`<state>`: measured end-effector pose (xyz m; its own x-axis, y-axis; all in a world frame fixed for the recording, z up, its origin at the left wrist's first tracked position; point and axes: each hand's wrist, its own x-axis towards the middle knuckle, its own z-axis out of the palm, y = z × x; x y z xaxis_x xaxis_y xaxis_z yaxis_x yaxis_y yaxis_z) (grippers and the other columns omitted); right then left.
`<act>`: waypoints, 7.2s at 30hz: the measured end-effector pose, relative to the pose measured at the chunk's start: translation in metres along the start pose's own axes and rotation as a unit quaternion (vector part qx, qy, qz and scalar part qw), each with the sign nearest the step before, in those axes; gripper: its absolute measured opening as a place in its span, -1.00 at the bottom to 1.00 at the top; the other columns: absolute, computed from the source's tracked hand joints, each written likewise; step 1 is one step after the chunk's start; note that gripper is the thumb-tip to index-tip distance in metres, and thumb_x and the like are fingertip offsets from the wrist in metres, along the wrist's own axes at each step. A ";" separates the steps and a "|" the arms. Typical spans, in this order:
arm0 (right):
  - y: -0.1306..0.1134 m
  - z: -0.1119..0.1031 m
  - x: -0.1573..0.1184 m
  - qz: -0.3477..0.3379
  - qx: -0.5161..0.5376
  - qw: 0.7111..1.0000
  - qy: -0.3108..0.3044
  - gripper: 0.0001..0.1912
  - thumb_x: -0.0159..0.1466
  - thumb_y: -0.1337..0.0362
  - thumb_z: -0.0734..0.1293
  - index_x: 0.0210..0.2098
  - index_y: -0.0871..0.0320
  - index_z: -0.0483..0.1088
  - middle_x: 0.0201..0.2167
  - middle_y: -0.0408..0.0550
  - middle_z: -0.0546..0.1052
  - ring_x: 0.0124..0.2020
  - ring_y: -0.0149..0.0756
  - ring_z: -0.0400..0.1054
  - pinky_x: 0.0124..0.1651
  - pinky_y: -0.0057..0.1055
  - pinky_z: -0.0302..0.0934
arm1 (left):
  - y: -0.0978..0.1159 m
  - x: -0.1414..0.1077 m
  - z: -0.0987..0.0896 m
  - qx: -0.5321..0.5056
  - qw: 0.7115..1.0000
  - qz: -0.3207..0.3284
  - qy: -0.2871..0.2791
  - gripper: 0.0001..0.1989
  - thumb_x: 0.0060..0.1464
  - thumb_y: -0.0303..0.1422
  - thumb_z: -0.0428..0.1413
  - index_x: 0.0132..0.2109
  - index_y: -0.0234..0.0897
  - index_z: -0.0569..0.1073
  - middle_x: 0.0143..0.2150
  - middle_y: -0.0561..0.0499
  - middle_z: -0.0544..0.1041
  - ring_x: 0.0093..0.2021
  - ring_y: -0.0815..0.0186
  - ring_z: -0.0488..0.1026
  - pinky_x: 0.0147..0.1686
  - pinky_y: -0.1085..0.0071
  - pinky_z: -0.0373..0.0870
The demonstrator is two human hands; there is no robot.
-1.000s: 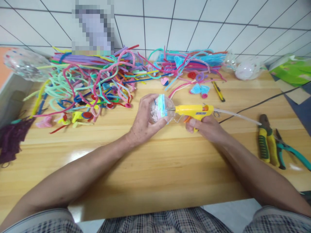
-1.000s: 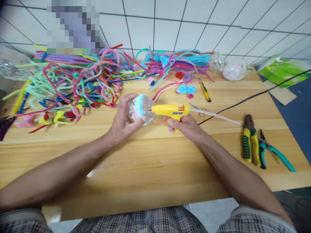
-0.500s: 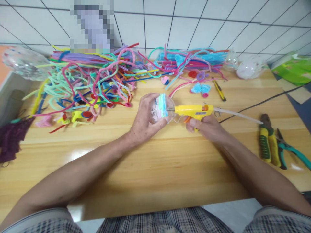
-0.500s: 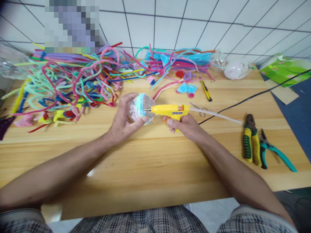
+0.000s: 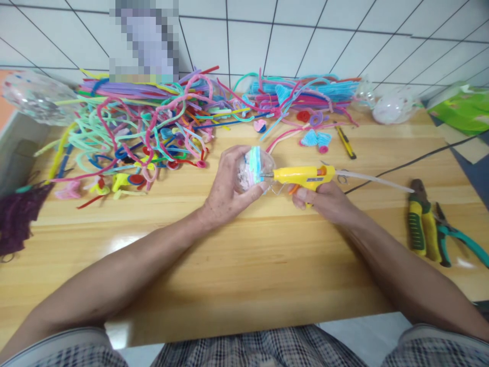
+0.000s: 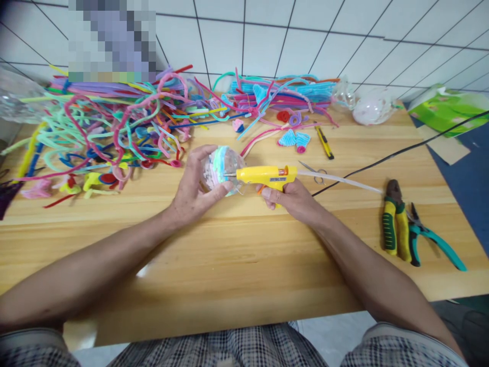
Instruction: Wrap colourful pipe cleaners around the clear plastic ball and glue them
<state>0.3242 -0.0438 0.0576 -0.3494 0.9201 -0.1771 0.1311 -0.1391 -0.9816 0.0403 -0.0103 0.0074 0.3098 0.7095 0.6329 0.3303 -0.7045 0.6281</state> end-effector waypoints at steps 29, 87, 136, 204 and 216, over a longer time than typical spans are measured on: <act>0.011 -0.004 0.002 -0.001 0.038 0.999 -0.016 -0.37 0.27 -0.39 0.63 -0.25 0.06 0.59 -0.53 -0.23 0.46 -0.51 -0.38 0.26 -0.38 -0.32 0.18 | 0.001 0.001 -0.001 0.002 1.000 -0.009 -0.012 -0.26 0.50 0.11 0.26 0.57 -0.04 0.19 0.47 -0.24 0.45 0.52 -0.09 0.44 0.52 -0.13 0.47; 0.009 0.001 0.002 0.019 0.042 0.999 0.006 -0.41 0.27 -0.33 0.66 -0.22 0.07 0.61 -0.56 -0.25 0.44 -0.50 -0.36 0.26 -0.36 -0.31 0.18 | -0.002 0.001 0.002 -0.020 0.999 -0.041 0.009 -0.26 0.46 0.16 0.29 0.52 -0.04 0.26 0.41 -0.22 0.49 0.44 -0.07 0.49 0.49 -0.12 0.50; 0.010 0.001 0.004 0.012 0.040 0.999 0.001 -0.36 0.26 -0.36 0.65 -0.23 0.10 0.58 -0.56 -0.26 0.44 -0.51 -0.38 0.28 -0.36 -0.32 0.19 | -0.005 0.000 0.005 -0.026 0.999 0.004 0.032 -0.24 0.42 0.09 0.38 0.53 -0.03 0.30 0.41 -0.22 0.49 0.46 -0.08 0.50 0.48 -0.13 0.51; 0.013 0.001 0.004 0.018 0.046 0.999 0.011 -0.43 0.26 -0.30 0.67 -0.24 0.07 0.59 -0.56 -0.26 0.42 -0.51 -0.37 0.26 -0.36 -0.30 0.16 | -0.005 0.001 0.004 -0.008 1.000 -0.001 0.018 -0.23 0.44 0.18 0.32 0.53 -0.04 0.26 0.42 -0.23 0.49 0.47 -0.07 0.49 0.48 -0.12 0.52; 0.012 0.000 0.004 0.019 0.049 0.999 0.009 -0.34 0.21 -0.40 0.67 -0.24 0.07 0.59 -0.56 -0.23 0.43 -0.50 -0.35 0.27 -0.35 -0.27 0.16 | -0.003 0.001 0.003 -0.003 1.000 0.001 0.018 -0.26 0.47 0.14 0.30 0.53 -0.05 0.26 0.41 -0.20 0.49 0.46 -0.06 0.50 0.49 -0.07 0.50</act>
<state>0.3241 -0.0417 0.0445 -0.3298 0.9197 -0.2131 0.0526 -0.2075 -0.9768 0.0423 -0.0074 0.0043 0.2774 0.7074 0.6501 0.3243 -0.7059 0.6297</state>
